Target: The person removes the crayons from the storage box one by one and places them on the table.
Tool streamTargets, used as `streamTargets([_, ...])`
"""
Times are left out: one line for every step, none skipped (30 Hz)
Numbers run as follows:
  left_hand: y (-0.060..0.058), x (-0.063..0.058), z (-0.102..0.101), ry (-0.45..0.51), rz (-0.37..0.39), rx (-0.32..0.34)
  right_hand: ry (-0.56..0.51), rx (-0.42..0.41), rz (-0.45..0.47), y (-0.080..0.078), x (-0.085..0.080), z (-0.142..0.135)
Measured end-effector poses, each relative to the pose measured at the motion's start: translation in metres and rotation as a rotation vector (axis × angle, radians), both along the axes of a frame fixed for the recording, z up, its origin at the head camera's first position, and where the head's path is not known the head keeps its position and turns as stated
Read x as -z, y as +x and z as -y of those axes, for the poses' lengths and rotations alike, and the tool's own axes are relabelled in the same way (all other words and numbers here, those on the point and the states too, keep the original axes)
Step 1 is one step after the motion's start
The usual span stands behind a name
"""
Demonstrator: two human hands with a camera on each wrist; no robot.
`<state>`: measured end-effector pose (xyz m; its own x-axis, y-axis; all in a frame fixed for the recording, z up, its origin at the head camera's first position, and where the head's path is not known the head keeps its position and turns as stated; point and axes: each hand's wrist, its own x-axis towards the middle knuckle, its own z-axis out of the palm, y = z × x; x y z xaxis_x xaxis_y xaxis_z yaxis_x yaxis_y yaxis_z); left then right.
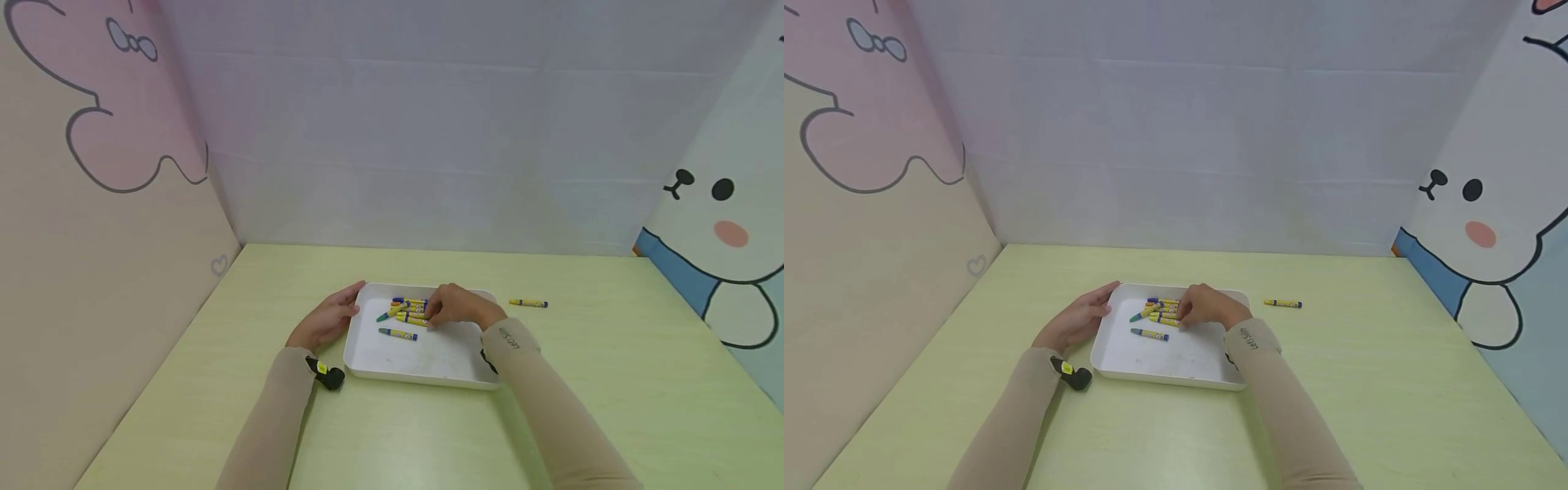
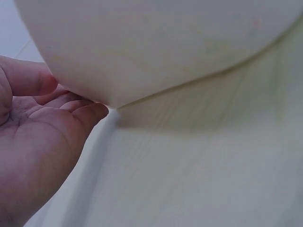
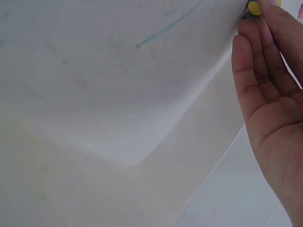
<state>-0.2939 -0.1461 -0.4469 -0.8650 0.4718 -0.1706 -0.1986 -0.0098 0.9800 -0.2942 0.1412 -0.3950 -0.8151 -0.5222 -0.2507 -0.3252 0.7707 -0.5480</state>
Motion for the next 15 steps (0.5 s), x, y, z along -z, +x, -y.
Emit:
streamTargets([0.0001, -0.0002, 0.0001, 0.000, 0.006, -0.003, 0.002, -0.003, -0.001, 0.0002, -0.0003, 0.0004])
streamTargets([0.0002, -0.0005, 0.0002, -0.001, 0.008, -0.005, 0.005, -0.008, -0.002, 0.0002, -0.0003, 0.0006])
streamTargets([0.0003, -0.0006, 0.0002, 0.001, 0.009, -0.003, 0.008, -0.014, -0.004, 0.0001, -0.0003, 0.0007])
streamTargets([0.0002, -0.0007, 0.0003, 0.004, 0.005, 0.003, 0.011, -0.019, -0.005, 0.0000, -0.0002, 0.0007])
streamTargets([0.0002, -0.0009, 0.0003, 0.008, 0.006, 0.005, 0.013, -0.024, -0.004, -0.0002, -0.0002, 0.0007])
streamTargets([0.0003, -0.0010, 0.0003, 0.012, 0.003, 0.010, 0.016, -0.029, -0.004, -0.0003, -0.0001, 0.0006])
streamTargets([0.0004, -0.0013, 0.0002, 0.014, 0.003, 0.012, 0.016, -0.034, -0.004, -0.0006, 0.0001, 0.0003])
streamTargets([0.0004, -0.0015, 0.0002, 0.015, -0.002, 0.017, 0.017, -0.038, -0.004, -0.0006, 0.0001, 0.0001])
streamTargets([0.0006, -0.0017, 0.0003, 0.016, -0.006, 0.022, 0.018, -0.040, -0.003, -0.0005, -0.0002, -0.0001])
streamTargets([0.0008, -0.0020, 0.0002, 0.016, -0.006, 0.022, 0.019, -0.042, -0.003, -0.0003, -0.0007, -0.0003])
streamTargets([0.0010, -0.0023, 0.0002, 0.015, -0.007, 0.023, 0.021, -0.044, -0.003, 0.0000, -0.0013, -0.0005])
streamTargets([0.0011, -0.0025, 0.0001, 0.016, -0.006, 0.023, 0.023, -0.046, -0.003, 0.0004, -0.0020, -0.0007])
streamTargets([0.0011, -0.0026, 0.0002, 0.014, -0.008, 0.025, 0.025, -0.047, -0.001, 0.0008, -0.0029, -0.0008])
streamTargets([0.0011, -0.0026, 0.0003, 0.013, -0.009, 0.026, 0.028, -0.046, 0.001, 0.0012, -0.0040, -0.0008])
streamTargets([0.0010, -0.0025, 0.0003, 0.012, -0.010, 0.026, 0.029, -0.048, 0.000, 0.0014, -0.0051, -0.0010])
